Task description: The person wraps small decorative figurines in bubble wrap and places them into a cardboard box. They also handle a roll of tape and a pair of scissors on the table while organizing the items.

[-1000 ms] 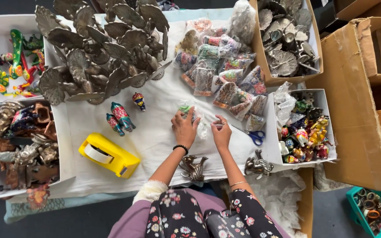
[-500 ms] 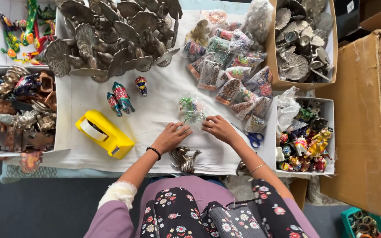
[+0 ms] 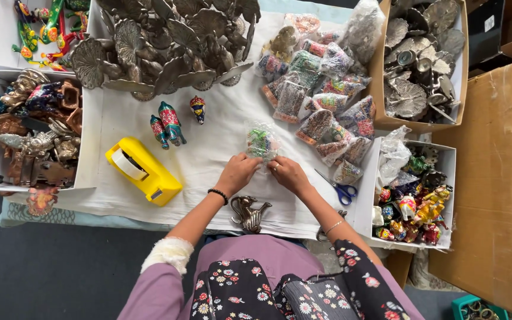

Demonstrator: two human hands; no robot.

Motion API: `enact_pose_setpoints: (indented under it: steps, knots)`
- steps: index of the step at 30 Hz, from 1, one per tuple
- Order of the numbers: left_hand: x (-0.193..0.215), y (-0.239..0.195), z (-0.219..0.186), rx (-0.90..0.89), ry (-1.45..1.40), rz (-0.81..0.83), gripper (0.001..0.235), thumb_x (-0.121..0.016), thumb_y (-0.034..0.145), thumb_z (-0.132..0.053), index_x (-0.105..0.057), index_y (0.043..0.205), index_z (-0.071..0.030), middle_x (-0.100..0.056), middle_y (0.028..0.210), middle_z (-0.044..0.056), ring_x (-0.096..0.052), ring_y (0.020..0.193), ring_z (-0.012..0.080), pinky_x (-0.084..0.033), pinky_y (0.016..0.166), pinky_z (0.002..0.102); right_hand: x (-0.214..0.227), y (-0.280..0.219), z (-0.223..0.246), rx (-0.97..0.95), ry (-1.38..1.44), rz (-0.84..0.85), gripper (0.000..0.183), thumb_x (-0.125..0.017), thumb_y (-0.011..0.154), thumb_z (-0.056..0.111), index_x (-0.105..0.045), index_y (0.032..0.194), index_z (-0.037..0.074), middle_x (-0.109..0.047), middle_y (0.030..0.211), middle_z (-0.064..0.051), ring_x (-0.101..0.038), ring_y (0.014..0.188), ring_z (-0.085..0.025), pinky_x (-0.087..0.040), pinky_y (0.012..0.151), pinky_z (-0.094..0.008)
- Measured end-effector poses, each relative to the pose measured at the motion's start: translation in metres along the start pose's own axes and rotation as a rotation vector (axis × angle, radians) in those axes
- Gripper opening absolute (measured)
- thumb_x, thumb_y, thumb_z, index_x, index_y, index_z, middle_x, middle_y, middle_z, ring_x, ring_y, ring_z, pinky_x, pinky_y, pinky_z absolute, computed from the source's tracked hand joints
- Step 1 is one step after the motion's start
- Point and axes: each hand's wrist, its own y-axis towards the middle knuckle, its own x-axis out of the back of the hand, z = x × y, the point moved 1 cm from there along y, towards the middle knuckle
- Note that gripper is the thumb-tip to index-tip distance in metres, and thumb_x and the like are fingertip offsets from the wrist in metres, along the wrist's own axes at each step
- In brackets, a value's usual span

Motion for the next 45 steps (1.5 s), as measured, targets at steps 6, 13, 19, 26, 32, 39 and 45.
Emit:
enact_pose_setpoints:
  steps: [6,13,19,26,32,39,45]
  knots:
    - [-0.022,-0.001,-0.003,0.039,-0.058,-0.224,0.017,-0.072,0.088,-0.008,-0.068,0.104,-0.011,-0.07,0.104,0.006,-0.067,0.095,0.0276,-0.053,0.084,0.039,0.012,-0.006,0.02,0.091,-0.014,-0.11,0.023,-0.074,0.085,0.013,-0.074,0.105,0.003,-0.072,0.11,-0.015,-0.069,0.099,-0.03,-0.056,0.087,-0.041]
    - [-0.003,-0.003,-0.018,-0.153,0.149,-0.144,0.029,-0.07,0.086,-0.015,-0.068,0.113,-0.006,-0.067,0.112,0.006,-0.06,0.109,0.0257,-0.044,0.097,0.042,0.004,0.002,0.022,-0.165,0.045,-0.162,0.014,-0.075,0.089,0.014,-0.074,0.1,0.005,-0.075,0.103,-0.011,-0.067,0.099,-0.028,-0.049,0.088,-0.042]
    - [-0.018,0.002,-0.004,-0.22,0.464,-0.201,0.032,-0.065,0.088,-0.016,-0.064,0.119,-0.009,-0.066,0.103,0.002,-0.057,0.109,0.0212,-0.038,0.093,0.043,0.003,0.012,0.024,-0.489,0.245,-0.169,0.019,-0.075,0.09,0.016,-0.072,0.108,0.01,-0.074,0.089,-0.004,-0.07,0.085,-0.023,-0.045,0.085,-0.04]
    - [-0.016,0.016,0.006,-0.087,0.124,-0.106,0.034,-0.067,0.082,-0.001,-0.067,0.114,-0.011,-0.065,0.091,0.0,-0.058,0.102,0.0214,-0.039,0.09,0.04,0.022,0.008,0.038,-0.201,-0.028,-0.295,0.029,-0.08,0.085,0.021,-0.073,0.112,0.015,-0.072,0.099,-0.001,-0.066,0.092,-0.02,-0.043,0.084,-0.039]
    - [-0.012,0.015,0.006,-0.142,0.21,-0.052,0.028,-0.067,0.082,-0.004,-0.068,0.109,-0.011,-0.067,0.098,0.0,-0.058,0.106,0.0216,-0.041,0.087,0.04,0.015,0.015,0.03,-0.127,-0.267,-0.219,0.026,-0.08,0.082,0.018,-0.076,0.108,0.016,-0.07,0.099,0.001,-0.065,0.092,-0.019,-0.042,0.082,-0.039]
    - [-0.033,0.008,0.02,-0.239,0.468,-0.128,0.026,-0.064,0.094,-0.013,-0.068,0.12,-0.012,-0.055,0.131,0.004,-0.049,0.131,0.0252,-0.044,0.096,0.045,0.019,0.029,0.022,-0.194,-0.112,-0.115,0.02,-0.079,0.078,0.021,-0.078,0.097,0.016,-0.069,0.092,-0.001,-0.065,0.09,-0.022,-0.043,0.078,-0.041]
    - [-0.027,0.018,0.003,-0.081,0.449,-0.4,0.03,-0.062,0.092,-0.019,-0.069,0.12,-0.026,-0.049,0.146,0.002,-0.036,0.139,0.0344,-0.033,0.103,0.062,0.038,0.055,0.063,-0.363,-0.196,-0.022,0.017,-0.078,0.082,0.017,-0.079,0.099,0.015,-0.071,0.098,-0.007,-0.067,0.09,-0.028,-0.046,0.074,-0.047]
